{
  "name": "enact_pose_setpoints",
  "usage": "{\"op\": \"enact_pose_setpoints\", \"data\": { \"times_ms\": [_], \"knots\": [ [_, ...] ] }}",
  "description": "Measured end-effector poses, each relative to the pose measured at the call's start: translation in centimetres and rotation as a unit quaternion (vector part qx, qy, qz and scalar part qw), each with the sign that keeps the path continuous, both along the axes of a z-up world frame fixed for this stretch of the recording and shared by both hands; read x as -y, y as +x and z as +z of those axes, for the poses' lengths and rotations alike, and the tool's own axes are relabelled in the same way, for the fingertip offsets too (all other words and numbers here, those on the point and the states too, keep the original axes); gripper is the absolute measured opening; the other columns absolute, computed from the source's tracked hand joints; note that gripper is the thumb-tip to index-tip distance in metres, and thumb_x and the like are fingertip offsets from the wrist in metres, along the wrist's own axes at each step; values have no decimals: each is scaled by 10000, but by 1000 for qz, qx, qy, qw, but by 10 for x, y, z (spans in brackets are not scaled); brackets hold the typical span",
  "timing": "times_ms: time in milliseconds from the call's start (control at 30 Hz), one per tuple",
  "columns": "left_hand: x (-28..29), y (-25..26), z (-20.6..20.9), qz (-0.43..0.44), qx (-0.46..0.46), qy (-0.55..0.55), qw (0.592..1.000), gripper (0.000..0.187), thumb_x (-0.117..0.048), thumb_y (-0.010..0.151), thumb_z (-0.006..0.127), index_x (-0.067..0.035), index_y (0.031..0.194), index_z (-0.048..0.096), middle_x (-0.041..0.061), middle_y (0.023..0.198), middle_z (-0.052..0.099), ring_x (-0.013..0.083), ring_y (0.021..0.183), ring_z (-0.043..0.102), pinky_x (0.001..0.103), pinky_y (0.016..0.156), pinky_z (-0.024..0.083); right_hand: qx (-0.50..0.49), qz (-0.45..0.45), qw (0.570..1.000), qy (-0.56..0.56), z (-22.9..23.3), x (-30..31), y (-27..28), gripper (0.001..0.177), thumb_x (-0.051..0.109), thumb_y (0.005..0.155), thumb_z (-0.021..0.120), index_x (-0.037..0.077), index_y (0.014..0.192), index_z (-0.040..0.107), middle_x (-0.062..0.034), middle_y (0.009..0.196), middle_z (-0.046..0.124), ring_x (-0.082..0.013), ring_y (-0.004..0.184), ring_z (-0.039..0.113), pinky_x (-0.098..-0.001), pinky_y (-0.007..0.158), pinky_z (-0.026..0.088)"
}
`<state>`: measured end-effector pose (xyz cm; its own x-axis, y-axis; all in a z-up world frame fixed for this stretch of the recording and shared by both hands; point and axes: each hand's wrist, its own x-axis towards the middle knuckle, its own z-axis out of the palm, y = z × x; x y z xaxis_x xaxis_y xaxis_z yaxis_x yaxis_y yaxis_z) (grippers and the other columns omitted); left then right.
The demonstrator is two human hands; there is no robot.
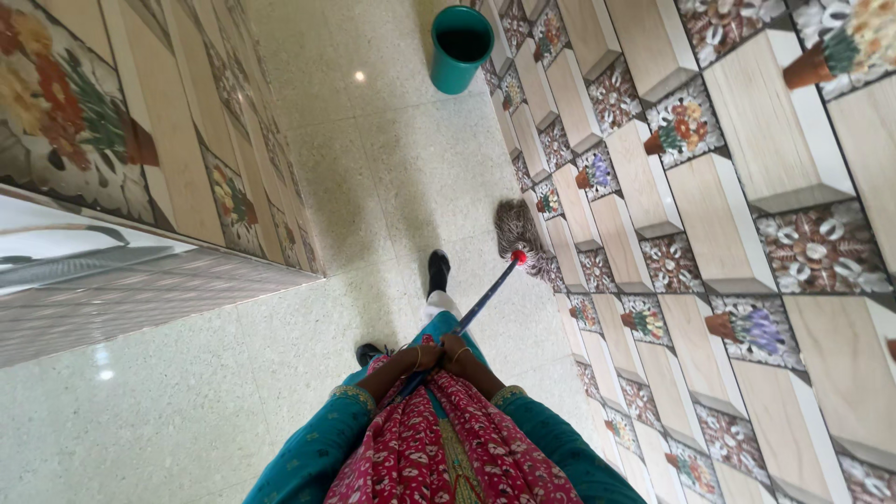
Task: The person mopped the floor of a hallway using a mop.
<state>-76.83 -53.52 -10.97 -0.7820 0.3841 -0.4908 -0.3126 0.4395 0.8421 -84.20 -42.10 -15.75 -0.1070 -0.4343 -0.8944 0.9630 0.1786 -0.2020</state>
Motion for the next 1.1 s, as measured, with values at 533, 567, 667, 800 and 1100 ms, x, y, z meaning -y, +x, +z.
{"op": "enact_pose_setpoints", "data": {
  "times_ms": [533, 567, 667, 800, 1100],
  "knots": [
    [176, -127, 81, 451, 120, 71, 882, 412, -391, 1051, 350, -79, 940, 596, 94, 666, 622, 215, 535, 595, 368, 507, 504, 3, 216, 976, -39, 18, 246, -176, 219, 211, 996, 499, -4, 966, 536, -175, 886, 632, -325, 837, 626, -467, 810, 541],
    [183, -131, 84, 484, 119, 82, 863, 415, -400, 1049, 351, -85, 927, 593, 90, 655, 615, 212, 525, 588, 366, 500, 499, 26, 213, 976, -44, 17, 262, -180, 181, 152, 1001, 517, -24, 958, 528, -175, 847, 613, -322, 797, 632, -466, 794, 557],
    [183, -116, 86, 568, 137, 120, 802, 426, -427, 1043, 356, -103, 889, 586, 78, 622, 595, 202, 495, 564, 359, 479, 483, 1, 296, 953, -67, 18, 290, -164, 191, 120, 1016, 556, -63, 967, 531, -177, 803, 612, -312, 740, 664, -444, 757, 585],
    [176, -100, 79, 726, 197, 291, 591, 587, -547, 1056, 388, -71, 759, 562, 54, 566, 533, 181, 442, 501, 328, 437, 441, -68, 425, 899, -80, 39, 310, -145, 198, 136, 998, 601, -60, 1019, 577, -146, 784, 618, -298, 696, 692, -436, 699, 630],
    [166, -103, 71, 747, 212, 263, 573, 613, -583, 1039, 345, -96, 725, 544, 46, 544, 521, 181, 401, 464, 328, 411, 432, -109, 487, 860, -112, 96, 303, -147, 286, 177, 1008, 628, -91, 1025, 530, -145, 835, 668, -262, 720, 715, -432, 620, 594]
  ]
}}
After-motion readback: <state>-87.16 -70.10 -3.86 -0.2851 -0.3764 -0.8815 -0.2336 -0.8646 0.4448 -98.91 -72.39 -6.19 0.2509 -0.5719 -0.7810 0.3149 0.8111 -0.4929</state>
